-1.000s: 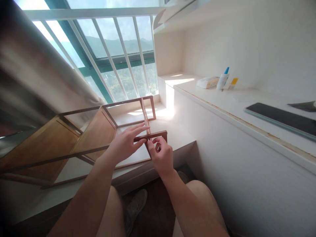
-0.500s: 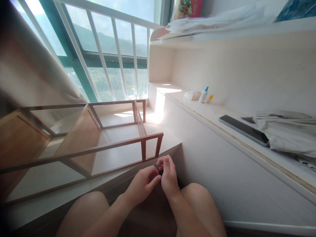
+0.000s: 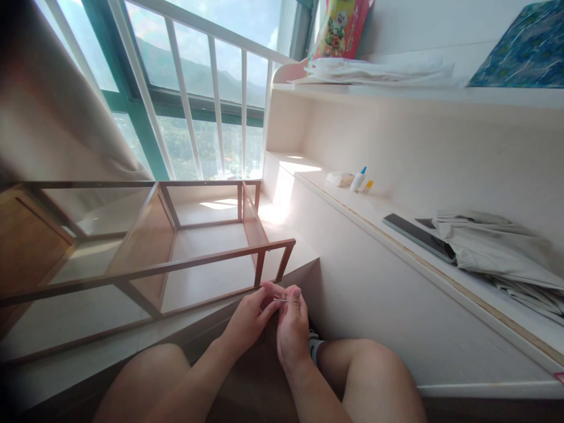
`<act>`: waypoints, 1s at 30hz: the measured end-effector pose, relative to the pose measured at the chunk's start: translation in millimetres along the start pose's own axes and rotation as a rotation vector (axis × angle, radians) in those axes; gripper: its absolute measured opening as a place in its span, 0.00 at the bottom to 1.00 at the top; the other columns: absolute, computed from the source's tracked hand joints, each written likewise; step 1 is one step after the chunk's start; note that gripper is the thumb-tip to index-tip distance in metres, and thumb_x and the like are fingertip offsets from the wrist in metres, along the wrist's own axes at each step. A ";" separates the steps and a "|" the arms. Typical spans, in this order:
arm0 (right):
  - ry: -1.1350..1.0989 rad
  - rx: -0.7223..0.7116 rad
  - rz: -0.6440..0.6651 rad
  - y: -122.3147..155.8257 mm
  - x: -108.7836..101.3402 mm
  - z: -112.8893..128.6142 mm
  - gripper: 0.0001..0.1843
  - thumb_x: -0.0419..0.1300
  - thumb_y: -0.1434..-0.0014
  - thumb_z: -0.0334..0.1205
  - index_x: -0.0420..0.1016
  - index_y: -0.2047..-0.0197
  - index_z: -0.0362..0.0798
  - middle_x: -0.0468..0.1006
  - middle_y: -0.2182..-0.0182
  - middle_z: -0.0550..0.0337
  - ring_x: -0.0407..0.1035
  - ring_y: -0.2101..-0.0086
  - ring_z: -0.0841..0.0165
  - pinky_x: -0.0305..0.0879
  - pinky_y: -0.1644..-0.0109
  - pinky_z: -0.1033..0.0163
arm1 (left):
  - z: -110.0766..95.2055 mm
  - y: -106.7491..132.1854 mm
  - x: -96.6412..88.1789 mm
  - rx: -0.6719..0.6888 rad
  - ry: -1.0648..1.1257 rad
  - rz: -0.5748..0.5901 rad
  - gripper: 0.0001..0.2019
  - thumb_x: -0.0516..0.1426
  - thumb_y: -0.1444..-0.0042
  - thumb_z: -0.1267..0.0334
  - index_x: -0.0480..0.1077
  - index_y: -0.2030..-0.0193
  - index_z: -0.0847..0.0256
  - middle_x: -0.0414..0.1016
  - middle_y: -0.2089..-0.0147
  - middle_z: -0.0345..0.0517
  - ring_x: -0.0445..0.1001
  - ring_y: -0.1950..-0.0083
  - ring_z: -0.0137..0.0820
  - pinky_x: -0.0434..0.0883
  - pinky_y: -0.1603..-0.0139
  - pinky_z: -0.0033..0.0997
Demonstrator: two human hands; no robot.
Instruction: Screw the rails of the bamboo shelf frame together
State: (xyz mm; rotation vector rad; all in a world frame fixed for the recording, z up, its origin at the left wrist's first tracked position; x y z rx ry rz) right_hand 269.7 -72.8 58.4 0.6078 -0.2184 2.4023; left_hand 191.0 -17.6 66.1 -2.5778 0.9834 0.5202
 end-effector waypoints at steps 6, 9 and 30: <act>0.067 -0.070 0.056 -1.4 -0.8 10.2 0.21 0.46 0.37 0.58 0.60 0.69 0.50 0.78 0.56 0.51 0.72 0.57 0.62 0.69 0.56 0.56 | -14.4 -0.8 -4.1 0.138 0.131 0.083 0.12 0.48 0.39 0.62 0.72 0.61 0.59 0.74 0.65 0.43 0.70 0.64 0.30 0.67 0.61 0.30; 0.374 -0.172 0.121 -4.4 -13.2 22.2 0.19 0.49 0.37 0.57 0.66 0.67 0.49 0.78 0.58 0.53 0.72 0.60 0.64 0.68 0.57 0.59 | -13.2 -3.3 -11.6 0.152 0.064 0.046 0.12 0.48 0.39 0.63 0.71 0.67 0.59 0.73 0.68 0.42 0.69 0.66 0.29 0.66 0.63 0.28; 1.421 -0.649 0.465 -17.4 13.1 107.1 0.16 0.46 0.34 0.40 0.60 0.74 0.48 0.62 0.78 0.64 0.57 0.75 0.71 0.51 0.68 0.64 | -105.0 -17.6 -86.2 0.233 -0.607 0.061 0.29 0.55 0.43 0.55 0.53 0.35 0.43 0.72 0.47 0.43 0.73 0.52 0.36 0.67 0.55 0.32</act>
Point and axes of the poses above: each hand's wrist, its own y-axis away from the middle knuckle, its own x-axis out of the palm, z = x × y, the point moved 7 cm from there along -y, towards the middle knuckle
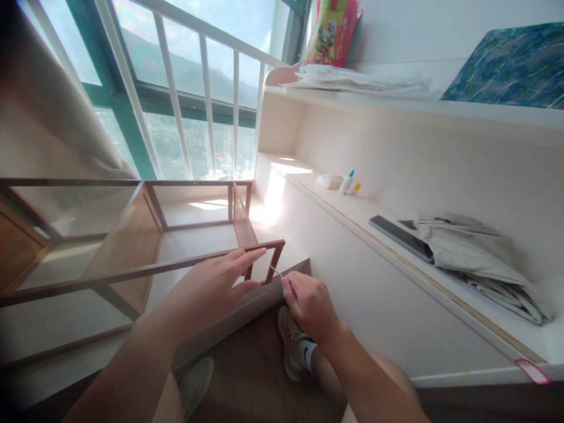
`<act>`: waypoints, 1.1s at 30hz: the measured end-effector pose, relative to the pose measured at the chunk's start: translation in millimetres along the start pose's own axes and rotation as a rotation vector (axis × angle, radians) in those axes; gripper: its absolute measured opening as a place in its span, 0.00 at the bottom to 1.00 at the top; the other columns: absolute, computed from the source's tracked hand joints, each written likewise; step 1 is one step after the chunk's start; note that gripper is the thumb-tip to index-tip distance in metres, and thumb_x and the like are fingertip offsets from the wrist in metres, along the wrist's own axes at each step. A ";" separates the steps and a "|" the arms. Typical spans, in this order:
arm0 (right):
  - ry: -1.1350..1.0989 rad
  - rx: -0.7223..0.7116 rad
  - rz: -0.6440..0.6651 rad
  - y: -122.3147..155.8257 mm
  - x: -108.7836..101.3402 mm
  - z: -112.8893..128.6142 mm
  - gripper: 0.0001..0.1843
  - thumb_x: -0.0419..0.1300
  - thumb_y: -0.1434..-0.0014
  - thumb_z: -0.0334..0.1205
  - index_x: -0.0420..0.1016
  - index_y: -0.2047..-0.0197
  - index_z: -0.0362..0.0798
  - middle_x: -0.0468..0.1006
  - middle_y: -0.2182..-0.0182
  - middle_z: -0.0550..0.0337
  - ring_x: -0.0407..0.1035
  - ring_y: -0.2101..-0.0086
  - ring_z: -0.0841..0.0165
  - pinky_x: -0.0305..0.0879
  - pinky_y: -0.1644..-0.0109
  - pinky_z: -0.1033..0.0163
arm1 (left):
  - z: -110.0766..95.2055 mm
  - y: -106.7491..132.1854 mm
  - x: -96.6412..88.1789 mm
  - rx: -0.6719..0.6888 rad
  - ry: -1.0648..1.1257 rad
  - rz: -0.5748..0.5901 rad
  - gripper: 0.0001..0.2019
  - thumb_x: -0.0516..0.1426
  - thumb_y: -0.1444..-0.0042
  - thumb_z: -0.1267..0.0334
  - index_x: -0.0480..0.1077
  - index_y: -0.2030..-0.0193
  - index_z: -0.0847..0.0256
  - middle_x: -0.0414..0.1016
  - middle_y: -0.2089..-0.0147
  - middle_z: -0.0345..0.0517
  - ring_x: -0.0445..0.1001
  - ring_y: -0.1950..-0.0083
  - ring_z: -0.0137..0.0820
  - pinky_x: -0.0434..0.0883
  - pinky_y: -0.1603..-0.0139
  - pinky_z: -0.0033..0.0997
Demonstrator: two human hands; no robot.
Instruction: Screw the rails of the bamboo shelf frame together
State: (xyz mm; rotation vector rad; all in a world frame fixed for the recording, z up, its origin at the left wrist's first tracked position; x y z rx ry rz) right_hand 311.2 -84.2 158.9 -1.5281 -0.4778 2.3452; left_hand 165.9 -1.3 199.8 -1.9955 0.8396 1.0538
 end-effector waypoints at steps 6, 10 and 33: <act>0.161 -0.003 -0.076 -17.2 17.7 12.0 0.17 0.46 0.33 0.39 0.60 0.74 0.48 0.64 0.78 0.62 0.58 0.76 0.71 0.50 0.68 0.64 | 25.2 -31.0 -10.4 0.017 -0.245 -0.132 0.15 0.54 0.41 0.59 0.67 0.47 0.46 0.67 0.40 0.41 0.62 0.39 0.40 0.64 0.46 0.42; 0.212 0.004 -0.085 -23.2 27.7 11.2 0.18 0.46 0.33 0.39 0.60 0.75 0.48 0.66 0.78 0.62 0.58 0.76 0.71 0.50 0.68 0.64 | 34.0 -38.1 5.1 0.050 -0.266 -0.100 0.16 0.48 0.38 0.63 0.65 0.45 0.44 0.62 0.35 0.35 0.59 0.36 0.36 0.65 0.48 0.39; 0.156 0.003 -0.081 -28.0 40.4 10.8 0.17 0.45 0.32 0.39 0.59 0.74 0.48 0.66 0.77 0.61 0.59 0.75 0.71 0.51 0.67 0.63 | 39.8 -37.5 10.5 -0.077 -0.199 -0.052 0.17 0.46 0.37 0.57 0.65 0.45 0.37 0.63 0.36 0.27 0.73 0.48 0.33 0.71 0.57 0.32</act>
Point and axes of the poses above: each hand's wrist, its own y-axis away from the middle knuckle, its own x-axis out of the palm, z = x × y, the point moved 7 cm from there along -y, towards the middle knuckle
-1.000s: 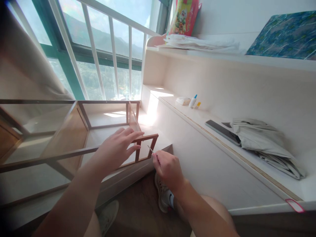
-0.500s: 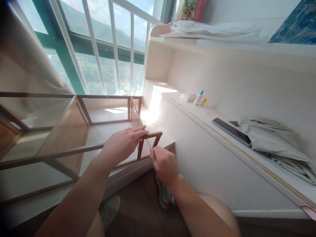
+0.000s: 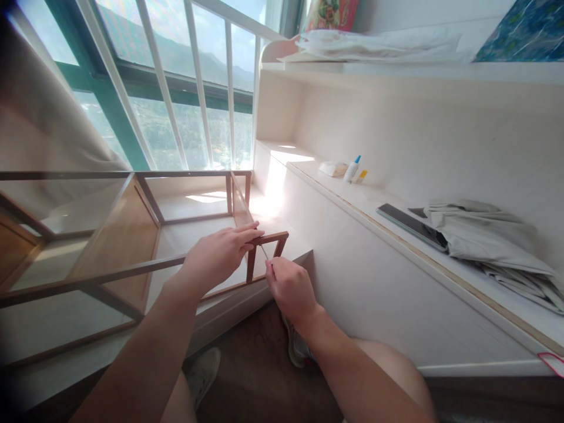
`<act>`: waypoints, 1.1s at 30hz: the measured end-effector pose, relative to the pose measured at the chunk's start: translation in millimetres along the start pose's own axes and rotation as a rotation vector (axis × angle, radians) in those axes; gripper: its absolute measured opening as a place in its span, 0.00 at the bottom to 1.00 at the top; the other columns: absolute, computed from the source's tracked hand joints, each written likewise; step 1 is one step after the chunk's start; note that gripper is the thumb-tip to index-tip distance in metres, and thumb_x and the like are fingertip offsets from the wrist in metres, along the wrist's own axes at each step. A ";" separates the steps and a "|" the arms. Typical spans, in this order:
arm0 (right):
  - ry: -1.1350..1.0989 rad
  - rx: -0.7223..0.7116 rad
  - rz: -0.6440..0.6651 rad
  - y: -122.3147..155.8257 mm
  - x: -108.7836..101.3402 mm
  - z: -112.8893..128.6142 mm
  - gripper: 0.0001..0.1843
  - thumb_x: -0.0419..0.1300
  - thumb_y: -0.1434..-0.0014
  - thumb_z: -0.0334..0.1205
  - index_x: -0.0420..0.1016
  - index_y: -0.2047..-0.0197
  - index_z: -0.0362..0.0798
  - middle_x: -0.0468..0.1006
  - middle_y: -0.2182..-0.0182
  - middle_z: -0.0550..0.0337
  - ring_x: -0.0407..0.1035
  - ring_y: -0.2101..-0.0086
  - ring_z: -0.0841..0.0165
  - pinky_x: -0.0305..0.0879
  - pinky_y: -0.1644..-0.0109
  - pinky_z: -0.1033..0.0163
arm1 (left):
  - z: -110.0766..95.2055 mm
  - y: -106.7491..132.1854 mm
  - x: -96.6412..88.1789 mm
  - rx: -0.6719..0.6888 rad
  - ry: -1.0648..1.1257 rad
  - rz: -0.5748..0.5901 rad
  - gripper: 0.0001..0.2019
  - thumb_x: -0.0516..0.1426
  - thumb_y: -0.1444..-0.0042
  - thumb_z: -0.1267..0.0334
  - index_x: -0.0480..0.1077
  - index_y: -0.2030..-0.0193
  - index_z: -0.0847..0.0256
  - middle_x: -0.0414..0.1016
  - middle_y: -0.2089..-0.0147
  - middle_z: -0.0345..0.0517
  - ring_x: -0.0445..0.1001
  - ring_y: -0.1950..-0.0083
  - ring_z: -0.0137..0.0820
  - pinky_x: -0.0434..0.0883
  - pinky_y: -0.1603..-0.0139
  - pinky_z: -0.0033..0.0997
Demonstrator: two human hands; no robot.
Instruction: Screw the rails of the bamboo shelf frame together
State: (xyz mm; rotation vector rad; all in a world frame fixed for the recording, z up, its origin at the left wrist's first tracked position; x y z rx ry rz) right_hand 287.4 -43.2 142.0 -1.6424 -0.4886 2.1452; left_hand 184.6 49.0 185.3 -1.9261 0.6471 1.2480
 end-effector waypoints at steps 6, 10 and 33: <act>-0.001 -0.008 -0.019 -0.3 -1.7 2.5 0.18 0.45 0.32 0.39 0.57 0.75 0.48 0.65 0.78 0.62 0.57 0.76 0.71 0.49 0.68 0.63 | -0.5 0.9 -0.4 0.016 -0.012 -0.009 0.17 0.45 0.37 0.57 0.64 0.44 0.37 0.62 0.35 0.26 0.73 0.48 0.33 0.72 0.58 0.33; 0.003 -0.005 -0.018 -0.2 -2.3 3.3 0.18 0.46 0.33 0.39 0.58 0.75 0.48 0.65 0.78 0.62 0.57 0.76 0.71 0.50 0.67 0.63 | -0.9 1.6 -0.8 0.012 -0.020 -0.007 0.18 0.45 0.37 0.57 0.64 0.44 0.38 0.62 0.35 0.25 0.73 0.48 0.33 0.72 0.58 0.32; 0.057 0.004 -0.045 -0.8 -4.9 8.0 0.18 0.46 0.33 0.38 0.62 0.75 0.47 0.67 0.79 0.61 0.59 0.76 0.71 0.50 0.68 0.63 | -1.0 2.0 -1.8 -0.022 -0.012 0.023 0.18 0.45 0.37 0.57 0.65 0.43 0.38 0.61 0.35 0.28 0.73 0.48 0.34 0.71 0.56 0.32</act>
Point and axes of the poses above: each hand's wrist, its own y-axis away from the middle knuckle, its own x-axis out of the palm, z = x × y, the point moved 7 cm from there along -y, towards the middle knuckle
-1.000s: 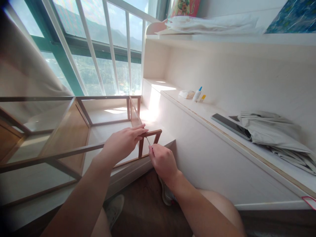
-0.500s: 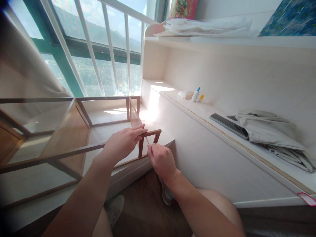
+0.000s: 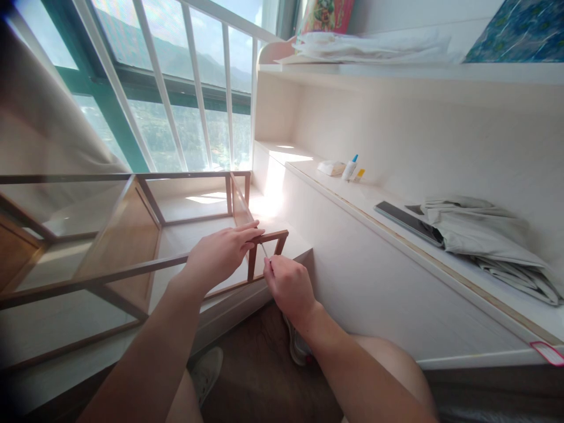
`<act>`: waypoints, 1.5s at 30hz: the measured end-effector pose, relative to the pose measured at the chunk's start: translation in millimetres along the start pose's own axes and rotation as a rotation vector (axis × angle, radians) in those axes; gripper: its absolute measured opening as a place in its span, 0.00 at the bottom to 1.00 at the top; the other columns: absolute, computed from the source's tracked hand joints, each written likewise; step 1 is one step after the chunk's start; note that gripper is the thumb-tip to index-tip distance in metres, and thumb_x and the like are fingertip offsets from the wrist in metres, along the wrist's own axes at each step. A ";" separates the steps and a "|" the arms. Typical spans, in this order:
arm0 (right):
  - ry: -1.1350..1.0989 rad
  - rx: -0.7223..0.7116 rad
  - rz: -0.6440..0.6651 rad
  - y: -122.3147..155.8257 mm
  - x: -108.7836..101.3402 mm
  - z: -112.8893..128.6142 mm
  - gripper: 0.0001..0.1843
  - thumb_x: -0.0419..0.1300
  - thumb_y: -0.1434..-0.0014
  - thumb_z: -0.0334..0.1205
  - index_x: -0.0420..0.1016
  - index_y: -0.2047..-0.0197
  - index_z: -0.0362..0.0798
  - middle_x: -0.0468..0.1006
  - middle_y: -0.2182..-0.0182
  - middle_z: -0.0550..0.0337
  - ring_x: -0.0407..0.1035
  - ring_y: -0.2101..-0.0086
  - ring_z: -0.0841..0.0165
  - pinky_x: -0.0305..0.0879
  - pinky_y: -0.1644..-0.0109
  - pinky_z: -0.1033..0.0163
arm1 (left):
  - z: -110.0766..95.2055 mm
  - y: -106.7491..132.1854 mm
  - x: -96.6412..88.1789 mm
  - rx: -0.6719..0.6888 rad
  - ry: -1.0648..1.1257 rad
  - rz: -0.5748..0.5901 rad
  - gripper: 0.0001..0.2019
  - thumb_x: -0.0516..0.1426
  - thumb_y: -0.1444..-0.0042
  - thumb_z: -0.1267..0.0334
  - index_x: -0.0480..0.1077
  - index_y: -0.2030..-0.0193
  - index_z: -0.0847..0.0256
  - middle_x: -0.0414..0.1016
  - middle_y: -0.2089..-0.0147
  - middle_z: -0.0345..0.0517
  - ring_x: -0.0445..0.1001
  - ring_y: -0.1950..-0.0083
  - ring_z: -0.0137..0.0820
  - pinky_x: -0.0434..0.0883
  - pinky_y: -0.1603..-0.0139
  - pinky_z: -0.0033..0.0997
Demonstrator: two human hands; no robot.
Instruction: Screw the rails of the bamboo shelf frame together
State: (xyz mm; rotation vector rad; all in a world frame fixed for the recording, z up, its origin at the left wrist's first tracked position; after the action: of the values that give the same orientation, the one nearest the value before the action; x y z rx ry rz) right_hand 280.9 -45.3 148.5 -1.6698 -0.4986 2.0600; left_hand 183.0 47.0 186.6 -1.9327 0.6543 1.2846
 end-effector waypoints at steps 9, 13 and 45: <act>0.027 0.007 -0.009 -0.2 0.3 2.7 0.19 0.46 0.33 0.39 0.62 0.76 0.48 0.67 0.79 0.61 0.59 0.76 0.71 0.49 0.69 0.63 | -0.7 -0.2 -0.5 -0.012 0.001 -0.003 0.18 0.44 0.37 0.55 0.65 0.44 0.38 0.62 0.35 0.27 0.73 0.48 0.34 0.72 0.55 0.33; 0.036 0.016 -0.020 -0.6 -1.1 3.3 0.19 0.46 0.33 0.39 0.63 0.76 0.47 0.68 0.79 0.60 0.60 0.77 0.71 0.48 0.69 0.63 | -0.7 -0.2 -0.7 -0.024 0.006 -0.002 0.18 0.44 0.37 0.54 0.66 0.44 0.38 0.62 0.35 0.27 0.73 0.48 0.34 0.71 0.54 0.34; 0.149 -0.021 0.020 -3.4 -5.4 11.3 0.18 0.46 0.33 0.40 0.65 0.74 0.47 0.71 0.77 0.60 0.63 0.75 0.71 0.43 0.71 0.62 | -0.9 0.4 -1.7 -0.039 -0.034 -0.031 0.17 0.44 0.37 0.53 0.66 0.46 0.35 0.62 0.36 0.23 0.75 0.50 0.34 0.71 0.61 0.34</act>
State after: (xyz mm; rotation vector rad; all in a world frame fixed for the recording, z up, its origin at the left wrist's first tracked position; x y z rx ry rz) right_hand 271.2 -45.4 157.1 -1.8301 -0.4568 1.9321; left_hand 182.5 46.1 188.2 -1.9407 0.5839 1.3163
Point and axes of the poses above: each hand's wrist, its own y-axis away from the middle knuckle, its own x-axis out of the palm, z = x × y, the point moved 7 cm from there along -y, towards the middle knuckle
